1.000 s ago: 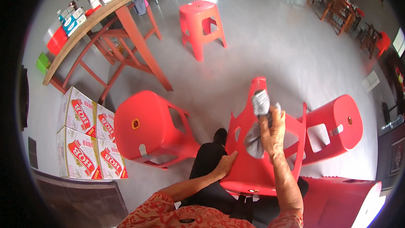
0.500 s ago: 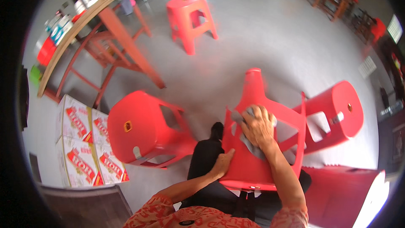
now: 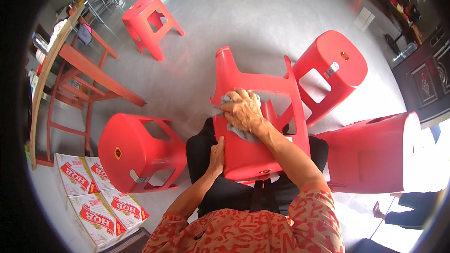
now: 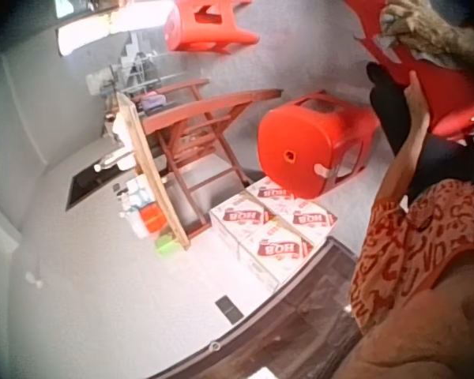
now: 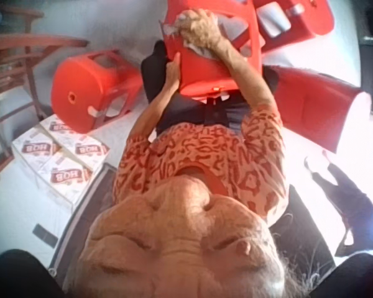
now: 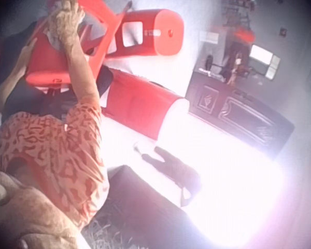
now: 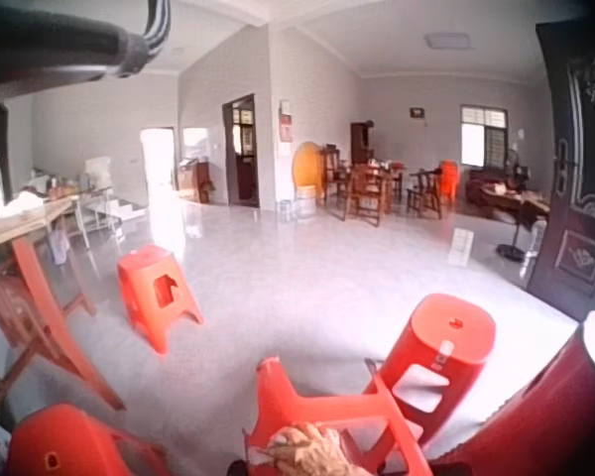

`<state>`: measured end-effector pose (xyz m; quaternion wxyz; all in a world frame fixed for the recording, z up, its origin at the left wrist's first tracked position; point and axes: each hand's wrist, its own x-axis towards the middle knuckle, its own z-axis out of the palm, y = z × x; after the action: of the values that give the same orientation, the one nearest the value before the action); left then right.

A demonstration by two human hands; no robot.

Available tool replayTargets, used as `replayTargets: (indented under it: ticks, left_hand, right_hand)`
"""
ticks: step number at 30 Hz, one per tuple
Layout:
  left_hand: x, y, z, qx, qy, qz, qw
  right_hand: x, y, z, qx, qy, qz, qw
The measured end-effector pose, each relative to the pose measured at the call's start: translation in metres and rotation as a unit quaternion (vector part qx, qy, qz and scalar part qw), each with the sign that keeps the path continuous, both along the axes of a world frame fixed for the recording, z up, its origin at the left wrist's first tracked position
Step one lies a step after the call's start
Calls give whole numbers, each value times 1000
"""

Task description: The person sits on the floor and wipes red plastic stools with a cloth. They handle the stools one at a time, turning them over to clean the top, sides, and legs before placing them back down.

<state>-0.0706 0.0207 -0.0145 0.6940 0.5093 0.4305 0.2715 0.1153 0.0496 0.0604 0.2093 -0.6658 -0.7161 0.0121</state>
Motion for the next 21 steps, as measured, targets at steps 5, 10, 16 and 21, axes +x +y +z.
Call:
replayTargets:
  ticks: [5, 10, 16, 21]
  left_hand:
    - [7, -5, -12, -56, -29, 25, 998]
    - [10, -9, -5, 6, 2, -5, 1000]
    - [2, -7, -30, 231, 9, -92, 969]
    - [6, -12, -12, 133, -9, -82, 988]
  right_hand:
    - [-21, -60, 26, 24, 21, 41, 999]
    - [-20, -72, 24, 9, 35, 16, 999]
    - [16, 1, -1, 17, 51, -145, 988]
    - [63, 33, -26, 25, 63, -261, 963]
